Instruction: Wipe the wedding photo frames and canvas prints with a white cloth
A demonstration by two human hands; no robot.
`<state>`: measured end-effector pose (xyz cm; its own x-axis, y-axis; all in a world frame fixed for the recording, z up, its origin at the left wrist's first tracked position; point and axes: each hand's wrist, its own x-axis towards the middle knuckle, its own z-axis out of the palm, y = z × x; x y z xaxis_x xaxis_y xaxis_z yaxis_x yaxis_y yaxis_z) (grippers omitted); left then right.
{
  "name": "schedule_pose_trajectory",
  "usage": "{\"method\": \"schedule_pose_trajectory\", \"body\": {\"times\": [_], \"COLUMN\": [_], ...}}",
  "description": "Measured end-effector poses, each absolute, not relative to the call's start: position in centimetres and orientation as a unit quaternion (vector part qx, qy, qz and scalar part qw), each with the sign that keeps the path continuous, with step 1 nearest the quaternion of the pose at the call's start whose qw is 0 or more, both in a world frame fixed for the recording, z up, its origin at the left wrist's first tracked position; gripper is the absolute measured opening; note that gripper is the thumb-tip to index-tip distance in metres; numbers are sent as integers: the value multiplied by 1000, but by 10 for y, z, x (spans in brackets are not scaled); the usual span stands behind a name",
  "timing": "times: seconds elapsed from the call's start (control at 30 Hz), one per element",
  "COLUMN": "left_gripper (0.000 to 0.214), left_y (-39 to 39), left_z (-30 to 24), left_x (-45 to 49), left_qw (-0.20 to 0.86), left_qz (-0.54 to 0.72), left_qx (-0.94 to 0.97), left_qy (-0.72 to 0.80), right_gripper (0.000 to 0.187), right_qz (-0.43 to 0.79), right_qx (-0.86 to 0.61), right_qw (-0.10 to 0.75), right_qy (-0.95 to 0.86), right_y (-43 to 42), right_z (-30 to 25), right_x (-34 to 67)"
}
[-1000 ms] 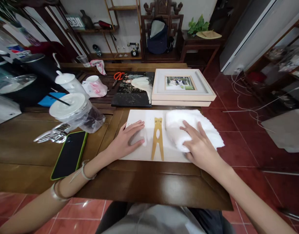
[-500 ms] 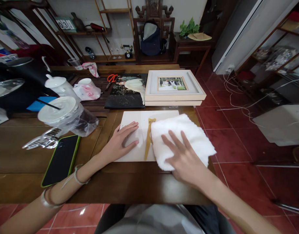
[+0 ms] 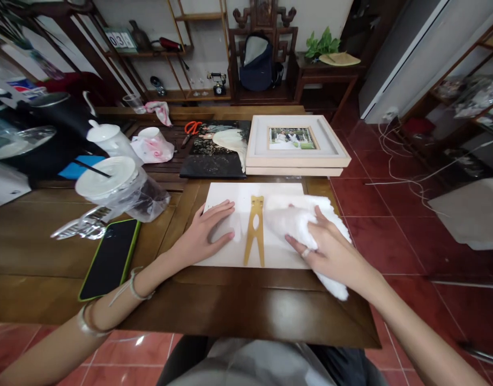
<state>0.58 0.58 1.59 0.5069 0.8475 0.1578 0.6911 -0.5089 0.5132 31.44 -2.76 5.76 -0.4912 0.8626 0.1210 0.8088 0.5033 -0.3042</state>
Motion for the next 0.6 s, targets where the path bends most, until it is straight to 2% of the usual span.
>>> {"method": "schedule_pose_trajectory", "body": {"times": [0.07,0.27,0.4,0.6], "left_gripper": [46,46,46,46], "left_y": [6,6,7,7], "left_z": [17,19,19,16], "left_x": [5,5,6,5], "left_qw": [198,201,202,199], "left_qz": [197,191,187,190], "left_qx": [845,844,843,843], "left_qy": [456,459,463,462], "right_gripper": [8,25,30,34], "right_qz": [57,-35,-14,62], "right_qx": [-478,-464,-423,-386], "right_qw": [107,0,4,41], "right_qy": [-870,-885,-906,-919], "right_y": [-7,24,5,-67], "right_z": [55,55,57,62], "right_x": [302,274,277,284]}}
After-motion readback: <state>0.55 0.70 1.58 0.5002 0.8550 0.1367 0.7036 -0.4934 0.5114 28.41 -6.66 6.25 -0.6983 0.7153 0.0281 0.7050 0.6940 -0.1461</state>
